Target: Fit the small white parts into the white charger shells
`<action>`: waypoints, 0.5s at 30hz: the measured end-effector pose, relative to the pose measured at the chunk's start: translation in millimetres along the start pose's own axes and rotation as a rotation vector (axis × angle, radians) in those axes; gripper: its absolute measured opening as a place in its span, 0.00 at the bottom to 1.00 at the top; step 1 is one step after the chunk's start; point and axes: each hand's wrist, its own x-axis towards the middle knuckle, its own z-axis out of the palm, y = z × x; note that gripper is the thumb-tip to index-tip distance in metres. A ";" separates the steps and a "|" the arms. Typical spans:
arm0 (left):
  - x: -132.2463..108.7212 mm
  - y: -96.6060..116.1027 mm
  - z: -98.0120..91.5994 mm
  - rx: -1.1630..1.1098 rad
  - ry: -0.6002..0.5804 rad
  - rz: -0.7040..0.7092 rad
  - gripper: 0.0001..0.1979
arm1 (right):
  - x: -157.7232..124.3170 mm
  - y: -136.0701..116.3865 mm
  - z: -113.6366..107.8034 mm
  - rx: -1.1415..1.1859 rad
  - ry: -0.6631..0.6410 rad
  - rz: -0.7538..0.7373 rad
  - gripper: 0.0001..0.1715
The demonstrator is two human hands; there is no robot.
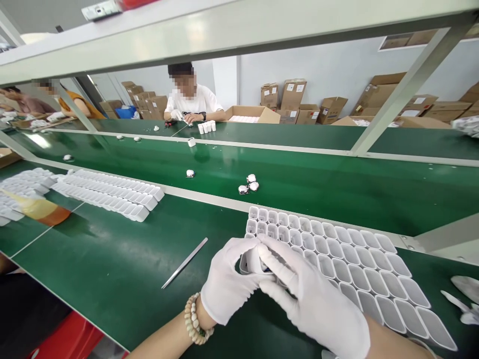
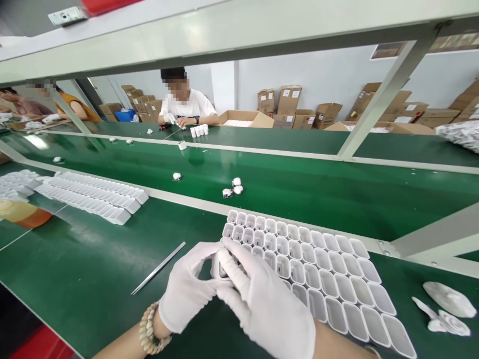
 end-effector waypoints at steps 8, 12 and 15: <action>0.7 -8.5 8.6 -0.079 -0.024 0.004 0.31 | 12.9 -2.4 -17.4 0.085 0.045 0.059 0.36; -6.5 -3.7 7.7 0.107 0.082 0.053 0.38 | 37.6 25.9 -41.2 -0.010 0.089 0.086 0.35; -19.6 4.7 17.3 0.274 -0.162 0.297 0.26 | 68.7 77.0 -58.2 -0.258 0.033 0.367 0.34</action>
